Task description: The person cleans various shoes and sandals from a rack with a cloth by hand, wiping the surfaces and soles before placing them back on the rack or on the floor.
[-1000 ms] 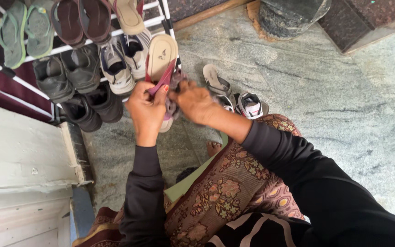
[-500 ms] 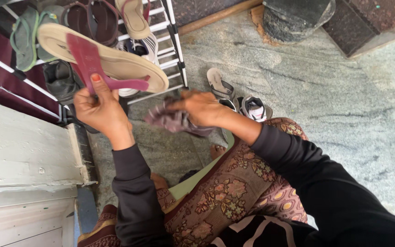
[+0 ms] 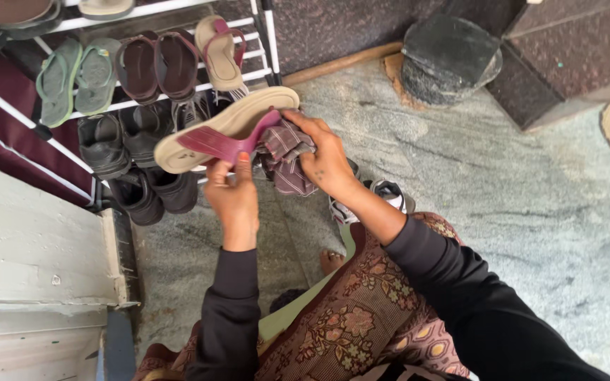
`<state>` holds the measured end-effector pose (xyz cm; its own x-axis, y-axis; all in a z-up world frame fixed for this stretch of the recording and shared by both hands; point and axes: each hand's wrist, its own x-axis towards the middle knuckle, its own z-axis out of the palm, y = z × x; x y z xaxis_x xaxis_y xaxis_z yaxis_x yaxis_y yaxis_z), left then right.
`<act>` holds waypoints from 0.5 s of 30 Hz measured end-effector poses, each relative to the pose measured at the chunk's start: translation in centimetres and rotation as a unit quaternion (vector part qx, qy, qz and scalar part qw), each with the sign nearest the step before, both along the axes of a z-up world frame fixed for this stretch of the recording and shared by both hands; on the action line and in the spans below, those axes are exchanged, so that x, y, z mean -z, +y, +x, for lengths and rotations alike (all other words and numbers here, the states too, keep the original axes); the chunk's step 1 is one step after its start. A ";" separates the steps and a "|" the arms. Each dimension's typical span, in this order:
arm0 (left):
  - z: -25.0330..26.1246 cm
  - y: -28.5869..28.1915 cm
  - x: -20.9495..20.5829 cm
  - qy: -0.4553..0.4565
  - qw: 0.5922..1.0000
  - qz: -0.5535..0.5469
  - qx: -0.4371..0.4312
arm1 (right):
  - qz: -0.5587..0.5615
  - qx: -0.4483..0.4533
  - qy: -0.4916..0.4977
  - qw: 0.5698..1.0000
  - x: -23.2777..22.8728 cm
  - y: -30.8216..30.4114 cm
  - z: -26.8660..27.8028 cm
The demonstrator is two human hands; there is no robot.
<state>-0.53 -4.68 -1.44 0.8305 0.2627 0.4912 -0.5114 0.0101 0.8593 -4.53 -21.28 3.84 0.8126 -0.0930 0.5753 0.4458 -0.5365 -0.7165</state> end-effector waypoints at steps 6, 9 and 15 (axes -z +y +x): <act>0.4 0.2 1.7 0.086 0.995 0.046 -0.034 | 0.053 -0.021 0.003 0.998 0.9 -0.3 0.1; 1.0 0.0 2.7 0.135 0.990 -0.028 0.006 | 0.068 -0.018 -0.014 0.997 1.2 -0.5 0.5; 2.0 0.0 2.6 0.202 0.943 -0.238 0.116 | 0.075 0.008 -0.040 0.996 1.8 -0.5 1.2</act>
